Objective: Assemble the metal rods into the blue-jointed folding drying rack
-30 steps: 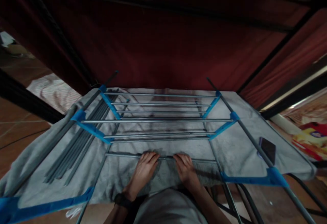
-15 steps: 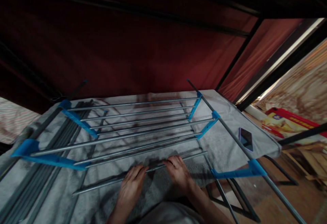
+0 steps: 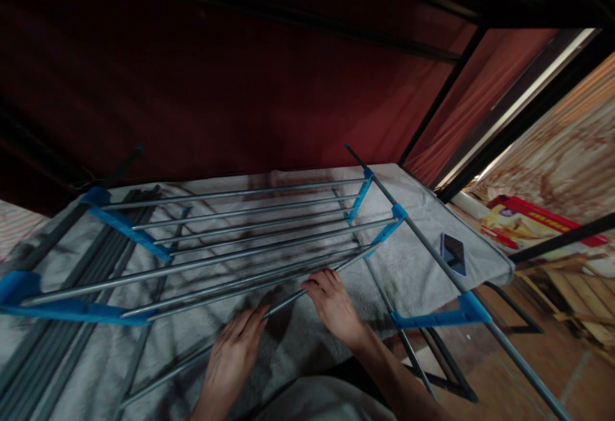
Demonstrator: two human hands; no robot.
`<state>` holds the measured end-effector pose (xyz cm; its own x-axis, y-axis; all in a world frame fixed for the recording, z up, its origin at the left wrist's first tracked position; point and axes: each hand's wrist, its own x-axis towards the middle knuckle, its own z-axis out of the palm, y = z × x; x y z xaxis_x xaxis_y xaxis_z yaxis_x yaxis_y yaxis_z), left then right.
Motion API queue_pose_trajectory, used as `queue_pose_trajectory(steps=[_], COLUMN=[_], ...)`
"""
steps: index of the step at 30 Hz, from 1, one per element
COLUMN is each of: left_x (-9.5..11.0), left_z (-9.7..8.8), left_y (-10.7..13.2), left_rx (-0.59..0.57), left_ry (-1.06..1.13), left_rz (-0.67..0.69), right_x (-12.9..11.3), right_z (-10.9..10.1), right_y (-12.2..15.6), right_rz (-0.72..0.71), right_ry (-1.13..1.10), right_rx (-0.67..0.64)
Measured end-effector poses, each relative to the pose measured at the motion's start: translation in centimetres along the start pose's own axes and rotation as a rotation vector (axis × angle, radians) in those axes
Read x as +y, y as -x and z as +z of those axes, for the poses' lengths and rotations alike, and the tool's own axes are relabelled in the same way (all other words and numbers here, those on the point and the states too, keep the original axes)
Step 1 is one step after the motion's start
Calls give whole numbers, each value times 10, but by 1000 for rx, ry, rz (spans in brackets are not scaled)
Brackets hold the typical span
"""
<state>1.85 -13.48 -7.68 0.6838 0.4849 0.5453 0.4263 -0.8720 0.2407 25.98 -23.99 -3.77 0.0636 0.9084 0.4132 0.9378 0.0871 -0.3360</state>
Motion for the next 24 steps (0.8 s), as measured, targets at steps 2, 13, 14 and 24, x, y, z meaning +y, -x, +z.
queue_pose_trajectory(steps=[2,13,14,24], left_x=[-1,-8,-7,4], left_z=[1,3,1,-12], left_y=[1,2,1,-14], left_rx=[16,18,24,17], left_ry=[-4,-91,-92,-93], left_rz=[-5,19,21,10], right_x=[3,5,6,9], right_z=[-1,-6,-7,-8], right_y=[-5,-12,-13,-12], right_rz=[2,-12,-13,-23], right_ry=[-1,32,32,57], right_rx=[6,72,72,85])
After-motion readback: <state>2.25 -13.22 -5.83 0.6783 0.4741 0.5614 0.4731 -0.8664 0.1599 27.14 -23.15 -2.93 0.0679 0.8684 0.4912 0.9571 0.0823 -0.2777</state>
